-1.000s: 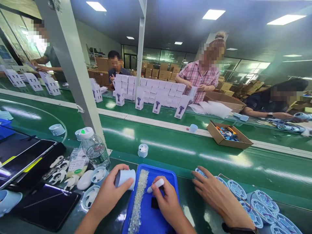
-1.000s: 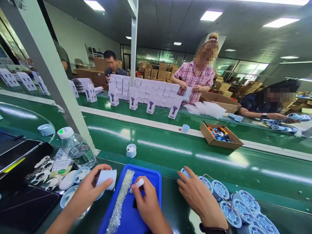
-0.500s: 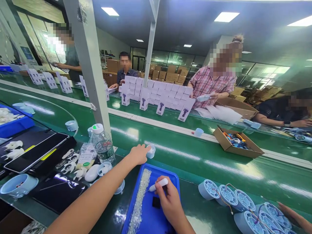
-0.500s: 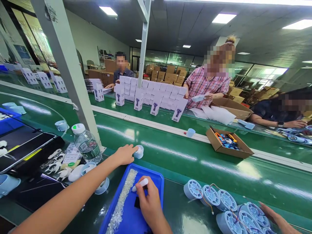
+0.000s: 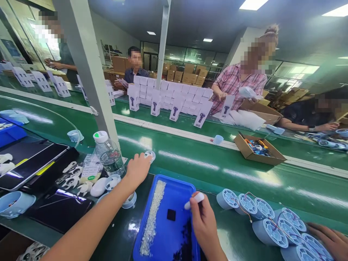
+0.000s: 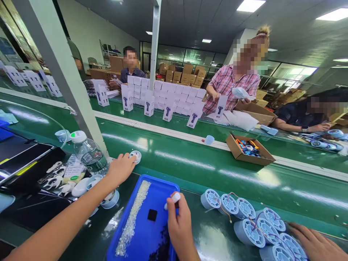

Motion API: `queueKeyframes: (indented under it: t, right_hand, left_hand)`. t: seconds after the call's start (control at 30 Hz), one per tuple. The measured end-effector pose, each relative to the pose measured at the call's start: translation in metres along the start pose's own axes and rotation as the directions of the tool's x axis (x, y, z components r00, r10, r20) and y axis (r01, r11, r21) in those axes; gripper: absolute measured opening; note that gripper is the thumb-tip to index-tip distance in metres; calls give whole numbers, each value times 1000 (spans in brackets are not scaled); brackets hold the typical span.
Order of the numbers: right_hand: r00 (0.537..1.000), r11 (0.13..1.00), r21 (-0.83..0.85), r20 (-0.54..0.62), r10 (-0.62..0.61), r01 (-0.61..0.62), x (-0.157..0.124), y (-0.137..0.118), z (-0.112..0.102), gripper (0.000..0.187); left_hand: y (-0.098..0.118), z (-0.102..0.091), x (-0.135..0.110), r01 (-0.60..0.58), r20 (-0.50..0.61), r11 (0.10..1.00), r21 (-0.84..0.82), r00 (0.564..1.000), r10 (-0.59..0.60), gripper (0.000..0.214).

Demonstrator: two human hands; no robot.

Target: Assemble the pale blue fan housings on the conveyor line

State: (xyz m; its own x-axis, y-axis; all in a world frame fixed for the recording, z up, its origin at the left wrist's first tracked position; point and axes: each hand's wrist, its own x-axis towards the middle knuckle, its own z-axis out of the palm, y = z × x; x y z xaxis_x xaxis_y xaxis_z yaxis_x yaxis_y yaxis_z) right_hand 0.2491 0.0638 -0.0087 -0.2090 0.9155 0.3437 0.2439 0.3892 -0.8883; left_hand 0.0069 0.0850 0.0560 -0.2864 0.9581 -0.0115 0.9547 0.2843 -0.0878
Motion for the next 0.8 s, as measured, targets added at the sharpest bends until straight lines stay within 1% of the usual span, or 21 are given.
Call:
queueKeyframes:
  t: [0.07, 0.13, 0.27, 0.37, 0.47, 0.57, 0.63, 0.7, 0.77, 0.8]
  right_hand:
    - [998, 1000, -11, -59, 13, -13, -12, 2, -6, 22]
    - [997, 1000, -21, -71, 4, -6, -24, 5, -7, 20]
    - [999, 999, -39, -29, -37, 36, -34, 9, -2, 17]
    - [999, 998, -53, 10, -35, 35, -36, 11, 0, 17]
    - [999, 998, -61, 23, -33, 35, -38, 13, -1, 16]
    - [997, 995, -80, 43, -64, 67, -40, 13, -2, 14]
    - [993, 989, -108, 69, -91, 99, -40, 11, -3, 13]
    - [990, 986, -125, 99, -101, 113, -36, 7, -3, 12]
    - [988, 988, -97, 100, -115, 124, -31, 3, -1, 12]
    - [987, 989, -72, 105, -122, 130, -28, 1, 1, 11]
  left_hand:
    - [-4, -1, -9, 15, 6, 1000, 19, 1000, -15, 27]
    - [-7, 0, -16, 10, 33, 1000, 25, 999, -11, 25]
    - [-10, 1, -24, 14, 77, 1000, 6, 997, -15, 23]
    - [-13, 2, -28, 39, 81, 999, -28, 996, -36, 22]
    - [-17, 6, -30, 71, 65, 994, -85, 996, -66, 20]
    - [-19, 12, -30, 83, 11, 977, -197, 997, -82, 15]
    - [-20, 14, -28, 59, -56, 947, -317, 995, -81, 13]
    - [-19, 12, -28, 13, -139, 886, -463, 986, -87, 14]
    - [-16, 5, -29, -44, -215, 781, -623, 970, -116, 11]
    - [-13, 1, -31, -70, -240, 708, -703, 960, -142, 9]
